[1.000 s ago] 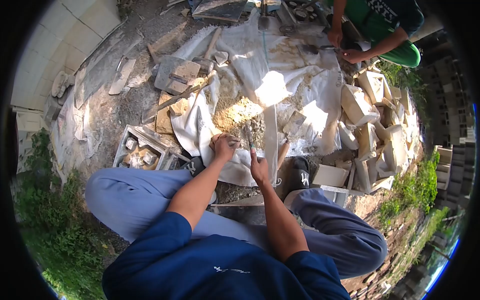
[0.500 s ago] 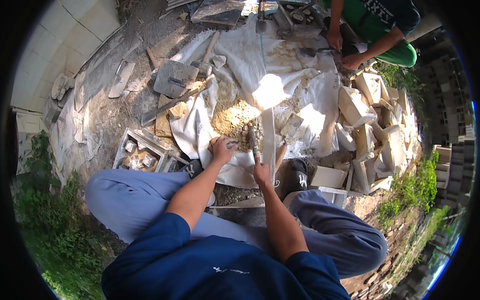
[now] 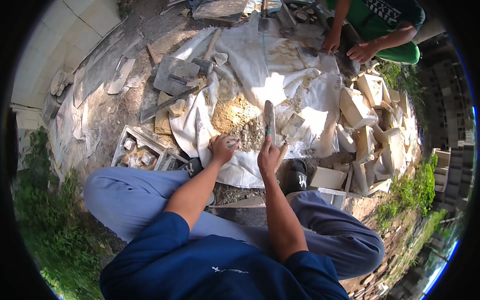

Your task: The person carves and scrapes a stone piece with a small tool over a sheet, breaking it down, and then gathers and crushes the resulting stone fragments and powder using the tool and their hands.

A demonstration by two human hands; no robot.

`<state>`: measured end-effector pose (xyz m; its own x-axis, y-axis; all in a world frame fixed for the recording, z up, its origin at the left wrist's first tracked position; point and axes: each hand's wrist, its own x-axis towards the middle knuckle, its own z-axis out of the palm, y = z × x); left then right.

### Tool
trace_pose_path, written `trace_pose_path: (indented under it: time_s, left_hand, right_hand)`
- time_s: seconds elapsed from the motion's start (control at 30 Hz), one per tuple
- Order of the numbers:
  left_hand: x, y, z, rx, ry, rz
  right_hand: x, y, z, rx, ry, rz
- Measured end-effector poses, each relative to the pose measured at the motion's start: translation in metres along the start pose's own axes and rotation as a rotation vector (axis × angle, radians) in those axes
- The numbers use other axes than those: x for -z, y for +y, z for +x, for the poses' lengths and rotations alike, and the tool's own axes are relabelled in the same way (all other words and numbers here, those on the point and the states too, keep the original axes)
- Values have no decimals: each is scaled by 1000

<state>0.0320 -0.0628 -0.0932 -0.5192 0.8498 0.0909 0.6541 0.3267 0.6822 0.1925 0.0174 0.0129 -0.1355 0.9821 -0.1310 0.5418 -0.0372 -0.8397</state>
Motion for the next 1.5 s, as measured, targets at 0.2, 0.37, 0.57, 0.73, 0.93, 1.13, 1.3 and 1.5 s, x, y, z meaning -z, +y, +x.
trace_pose_path:
  time_s: [0.2,0.37,0.57,0.73,0.93,1.13,1.3,1.5]
  left_hand:
    - [5,6,2,139,-67,-205]
    - [18,19,5,123,-115,-85]
    - [15,16,3,78,-58,-114]
    - [5,4,3,127,-124,-125]
    - [-2,-4,-3,49,-77,1]
    - [-4,-5,-2,129,-165,24]
    - [-3,-1,-3,64,-55,12]
    - [1,0,-3,95,-112,50]
  right_hand:
    - [-9,57,-15,-252,-106,-295]
    - [-4,70,-15,-336,-136,-213]
    - [-7,25,-9,-89,-57,-59]
    - [-18,13,-24,50,-96,-121]
    - [-29,47,-34,-232,-229,-276]
    - [-14,3,-20,-163,-126,-59]
    - [-25,36,-35,-160,-176,-222]
    - [-22,46,-34,-299,-253,-248]
